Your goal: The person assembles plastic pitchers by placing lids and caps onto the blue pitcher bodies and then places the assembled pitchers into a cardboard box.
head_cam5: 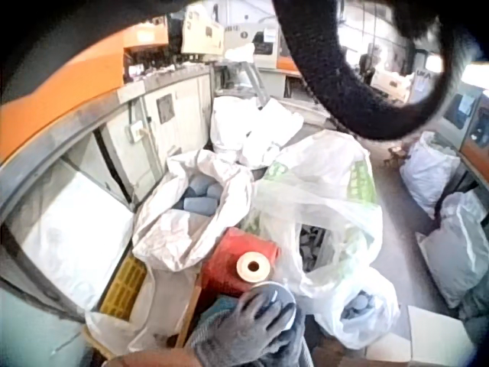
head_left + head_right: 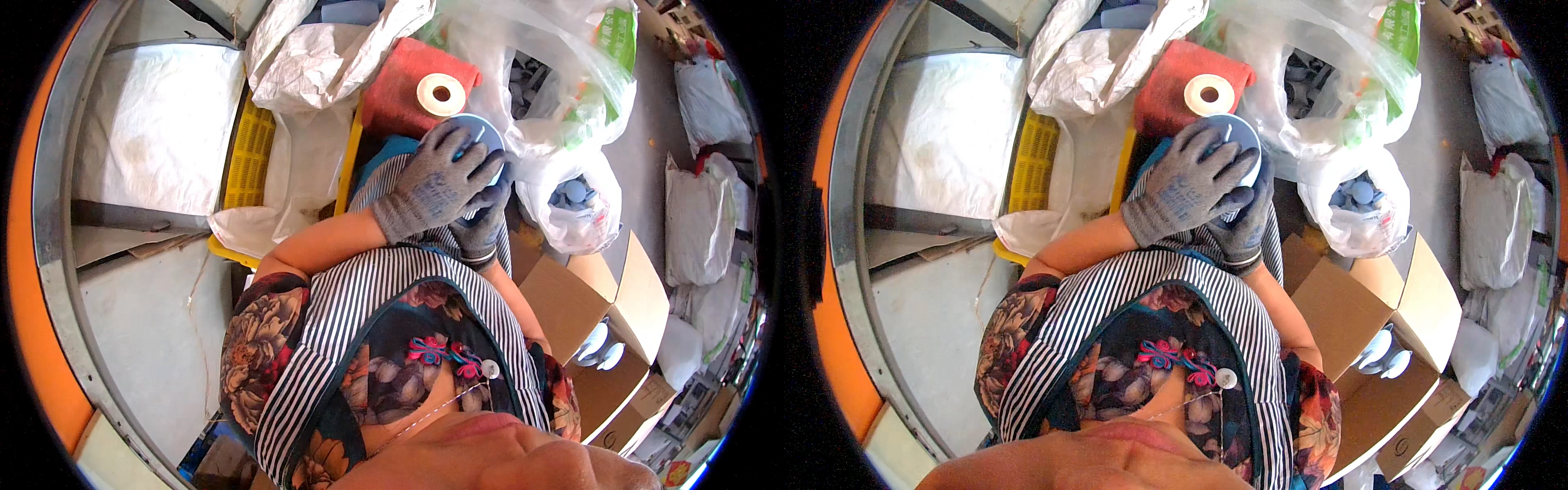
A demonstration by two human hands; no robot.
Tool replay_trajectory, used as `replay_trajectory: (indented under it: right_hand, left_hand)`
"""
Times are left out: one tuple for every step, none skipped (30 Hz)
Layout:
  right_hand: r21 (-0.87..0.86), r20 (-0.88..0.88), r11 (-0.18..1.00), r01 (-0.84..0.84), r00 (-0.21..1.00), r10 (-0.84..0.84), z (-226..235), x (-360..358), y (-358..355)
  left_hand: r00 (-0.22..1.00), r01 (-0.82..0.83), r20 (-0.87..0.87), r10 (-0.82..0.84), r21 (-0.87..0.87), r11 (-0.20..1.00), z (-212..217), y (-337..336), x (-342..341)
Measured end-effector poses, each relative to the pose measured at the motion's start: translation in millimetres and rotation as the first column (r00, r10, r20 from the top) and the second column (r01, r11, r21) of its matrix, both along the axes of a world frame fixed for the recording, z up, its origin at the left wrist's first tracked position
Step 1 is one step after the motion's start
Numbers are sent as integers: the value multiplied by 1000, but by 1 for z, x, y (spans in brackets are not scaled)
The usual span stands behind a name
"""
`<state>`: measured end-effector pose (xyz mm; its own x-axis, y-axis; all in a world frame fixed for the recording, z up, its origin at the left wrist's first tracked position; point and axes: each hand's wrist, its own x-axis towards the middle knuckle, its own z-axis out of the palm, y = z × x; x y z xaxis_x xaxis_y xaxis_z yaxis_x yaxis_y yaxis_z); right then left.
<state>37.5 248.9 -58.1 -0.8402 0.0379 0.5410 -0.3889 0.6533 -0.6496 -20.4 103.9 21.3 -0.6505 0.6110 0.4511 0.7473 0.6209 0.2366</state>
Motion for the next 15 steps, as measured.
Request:
replay_trajectory:
  right_hand:
    - [-37,11,999,-9,1000,10,-2,5,-1]
    - [-64,23,998,-16,1000,18,-4,9,1]
    - [-110,57,994,-13,998,19,-5,12,3]
    - [-156,91,988,-8,996,22,-6,14,4]
    - [-207,120,978,-3,992,29,-6,15,3]
    - [-147,84,989,-9,996,22,-7,14,5]
    - [-87,47,996,-13,999,17,-7,12,8]
    - [-44,80,999,-5,997,8,-1,7,4]
    - [1,110,1000,7,994,-7,10,3,0]
    - [-18,240,996,-84,967,85,26,-5,2]
    - [-11,156,999,-49,986,50,22,-4,2]
    - [-8,71,1000,-14,997,14,19,-3,0]
    - [-134,150,990,-42,987,62,17,-5,-3]
    - [-72,133,997,-42,990,51,15,-8,-5]
    - [-10,115,999,-41,993,42,11,-11,-6]
  left_hand:
    - [999,36,6,-36,-33,999,-7,2,-2]
    - [997,75,14,-75,-56,996,-10,5,-3]
    - [989,129,-64,-135,-87,988,-11,6,-4]
    - [987,158,12,-158,-124,980,-14,5,-1]
    - [981,188,86,-175,-164,969,-14,3,1]
    - [969,220,160,-190,-200,955,-13,2,2]
    - [967,192,198,-161,-153,969,-11,1,2]
    - [975,149,177,-136,-66,987,-6,-2,-2]
    - [982,108,151,-110,19,994,-1,-6,-9]
    - [988,70,128,-83,106,992,5,-9,-16]
    - [937,63,301,-176,348,935,10,-10,-24]
    - [958,19,266,-105,307,951,11,-12,-30]
    - [974,-29,226,-34,268,963,12,-15,-35]
    - [981,-80,188,35,238,968,11,-17,-40]
    - [986,-56,164,23,200,978,7,-18,-45]
